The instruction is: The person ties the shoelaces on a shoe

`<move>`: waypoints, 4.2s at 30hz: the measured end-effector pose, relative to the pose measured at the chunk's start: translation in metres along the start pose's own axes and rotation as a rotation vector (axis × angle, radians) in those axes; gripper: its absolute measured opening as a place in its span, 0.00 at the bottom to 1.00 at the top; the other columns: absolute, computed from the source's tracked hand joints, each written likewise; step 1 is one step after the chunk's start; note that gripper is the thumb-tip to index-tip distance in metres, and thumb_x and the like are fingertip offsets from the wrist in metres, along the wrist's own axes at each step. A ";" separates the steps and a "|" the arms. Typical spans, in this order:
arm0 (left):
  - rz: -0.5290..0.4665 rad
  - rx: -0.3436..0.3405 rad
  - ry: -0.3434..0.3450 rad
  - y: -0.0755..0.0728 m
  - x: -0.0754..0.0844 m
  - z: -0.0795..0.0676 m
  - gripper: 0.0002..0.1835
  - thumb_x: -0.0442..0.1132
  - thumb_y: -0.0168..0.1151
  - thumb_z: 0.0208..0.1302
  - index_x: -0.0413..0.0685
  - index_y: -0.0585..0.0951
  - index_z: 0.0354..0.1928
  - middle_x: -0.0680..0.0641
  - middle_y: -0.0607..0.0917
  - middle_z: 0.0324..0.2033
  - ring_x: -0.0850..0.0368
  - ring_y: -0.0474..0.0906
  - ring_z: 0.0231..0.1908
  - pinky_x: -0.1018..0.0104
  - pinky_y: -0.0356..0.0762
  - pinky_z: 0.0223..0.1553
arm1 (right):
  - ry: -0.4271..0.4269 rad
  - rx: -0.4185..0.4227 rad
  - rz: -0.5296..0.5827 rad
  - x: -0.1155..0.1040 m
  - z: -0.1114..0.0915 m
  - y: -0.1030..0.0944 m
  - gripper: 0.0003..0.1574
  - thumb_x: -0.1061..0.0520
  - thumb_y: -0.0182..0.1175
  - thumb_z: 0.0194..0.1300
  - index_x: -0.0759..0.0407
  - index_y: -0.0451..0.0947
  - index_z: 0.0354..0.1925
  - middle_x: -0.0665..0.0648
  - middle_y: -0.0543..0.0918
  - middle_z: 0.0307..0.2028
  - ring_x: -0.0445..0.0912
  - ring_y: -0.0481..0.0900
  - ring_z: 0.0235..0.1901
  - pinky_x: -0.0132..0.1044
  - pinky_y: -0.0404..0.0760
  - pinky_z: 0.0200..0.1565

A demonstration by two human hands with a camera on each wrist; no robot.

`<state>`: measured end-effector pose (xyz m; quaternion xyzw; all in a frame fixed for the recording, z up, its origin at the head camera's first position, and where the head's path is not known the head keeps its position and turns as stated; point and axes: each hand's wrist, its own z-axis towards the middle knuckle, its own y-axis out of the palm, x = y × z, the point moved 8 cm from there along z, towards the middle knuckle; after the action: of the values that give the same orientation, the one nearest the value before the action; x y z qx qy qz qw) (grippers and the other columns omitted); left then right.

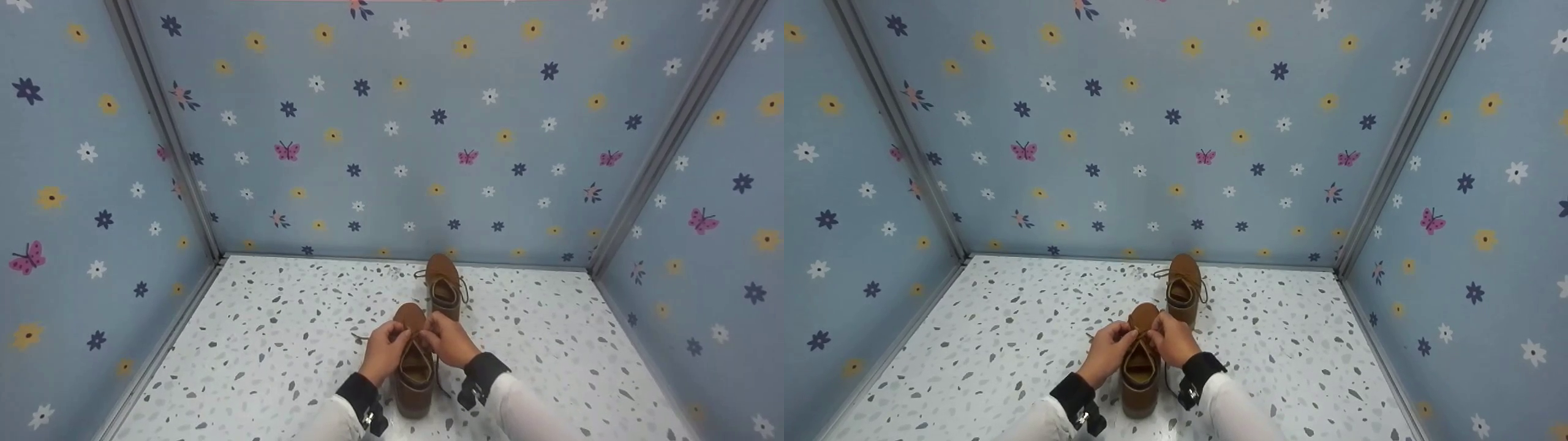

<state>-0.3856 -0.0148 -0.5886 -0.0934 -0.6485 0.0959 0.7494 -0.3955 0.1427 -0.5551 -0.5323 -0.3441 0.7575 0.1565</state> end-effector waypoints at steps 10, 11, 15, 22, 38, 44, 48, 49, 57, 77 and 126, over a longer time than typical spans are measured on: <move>-0.026 -0.021 0.005 0.000 0.002 -0.002 0.06 0.39 0.64 0.74 0.43 0.83 0.41 0.45 0.87 0.41 0.59 0.80 0.42 0.65 0.78 0.46 | 0.058 -0.006 0.063 0.004 0.002 0.002 0.07 0.61 0.64 0.73 0.62 0.76 0.46 0.57 0.89 0.30 0.39 0.83 0.28 0.31 0.78 0.30; -0.026 -0.027 0.011 0.000 0.002 -0.002 0.06 0.39 0.63 0.74 0.43 0.82 0.41 0.45 0.87 0.41 0.59 0.80 0.42 0.66 0.78 0.46 | 0.059 -0.008 0.066 0.004 0.002 0.002 0.09 0.61 0.64 0.73 0.63 0.77 0.48 0.57 0.90 0.30 0.40 0.84 0.29 0.31 0.78 0.30; -0.014 -0.048 0.025 0.002 0.002 -0.001 0.06 0.39 0.62 0.75 0.43 0.81 0.41 0.45 0.86 0.41 0.60 0.79 0.41 0.68 0.78 0.43 | 0.060 -0.014 0.042 0.003 0.002 0.000 0.14 0.61 0.65 0.72 0.64 0.80 0.54 0.58 0.91 0.33 0.41 0.87 0.30 0.33 0.81 0.32; -0.041 -0.063 0.016 0.002 0.001 -0.002 0.06 0.39 0.63 0.74 0.42 0.81 0.41 0.45 0.85 0.39 0.61 0.79 0.39 0.68 0.79 0.41 | 0.036 -0.011 -0.038 0.002 0.007 -0.001 0.08 0.59 0.67 0.71 0.60 0.88 0.46 0.57 0.91 0.37 0.38 0.83 0.29 0.33 0.81 0.32; -0.089 -0.063 0.056 0.000 0.004 -0.003 0.06 0.36 0.69 0.67 0.43 0.83 0.42 0.44 0.88 0.43 0.57 0.85 0.44 0.68 0.81 0.47 | 0.064 0.042 -0.011 0.005 0.010 0.001 0.03 0.61 0.67 0.68 0.57 0.84 0.35 0.52 0.83 0.27 0.37 0.75 0.25 0.31 0.76 0.29; -0.056 -0.055 0.070 0.001 0.003 -0.002 0.06 0.36 0.71 0.65 0.45 0.83 0.41 0.46 0.89 0.41 0.62 0.83 0.41 0.70 0.80 0.46 | 0.077 0.052 0.009 0.008 0.010 0.003 0.06 0.60 0.67 0.67 0.56 0.80 0.33 0.48 0.78 0.23 0.36 0.72 0.23 0.31 0.72 0.27; -0.034 -0.039 0.063 0.001 0.003 -0.002 0.06 0.36 0.71 0.65 0.46 0.83 0.40 0.48 0.89 0.39 0.62 0.82 0.39 0.70 0.80 0.44 | 0.061 0.049 0.028 0.009 0.010 0.003 0.07 0.60 0.67 0.67 0.57 0.79 0.32 0.47 0.77 0.23 0.35 0.72 0.23 0.30 0.72 0.28; -0.032 -0.034 0.053 0.001 0.002 -0.002 0.05 0.36 0.71 0.65 0.47 0.83 0.39 0.48 0.88 0.39 0.62 0.82 0.39 0.70 0.79 0.44 | 0.061 0.042 0.039 0.010 0.010 0.003 0.07 0.59 0.67 0.67 0.57 0.79 0.32 0.48 0.77 0.24 0.35 0.72 0.23 0.30 0.72 0.28; -0.001 0.000 0.041 0.000 0.001 -0.002 0.06 0.37 0.72 0.63 0.47 0.82 0.37 0.49 0.87 0.39 0.61 0.80 0.40 0.68 0.78 0.45 | 0.110 -0.101 0.189 0.017 0.007 0.006 0.08 0.57 0.65 0.72 0.61 0.81 0.44 0.54 0.85 0.30 0.36 0.78 0.27 0.30 0.78 0.32; -0.025 0.000 0.063 -0.002 0.004 -0.004 0.05 0.35 0.71 0.64 0.47 0.83 0.38 0.48 0.88 0.39 0.63 0.82 0.39 0.70 0.79 0.45 | 0.215 -0.220 0.283 0.027 0.004 -0.003 0.24 0.58 0.66 0.70 0.63 0.78 0.62 0.57 0.92 0.34 0.41 0.85 0.30 0.35 0.81 0.34; 0.070 -0.014 0.058 -0.036 -0.001 0.010 0.04 0.36 0.62 0.73 0.44 0.83 0.43 0.46 0.86 0.41 0.62 0.78 0.36 0.69 0.78 0.41 | 0.066 -0.035 0.093 0.011 0.003 0.002 0.10 0.54 0.67 0.72 0.57 0.82 0.34 0.52 0.86 0.24 0.36 0.77 0.22 0.30 0.73 0.26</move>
<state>-0.3946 -0.0499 -0.5790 -0.1239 -0.6233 0.1148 0.7635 -0.4026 0.1467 -0.5631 -0.5751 -0.3269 0.7397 0.1232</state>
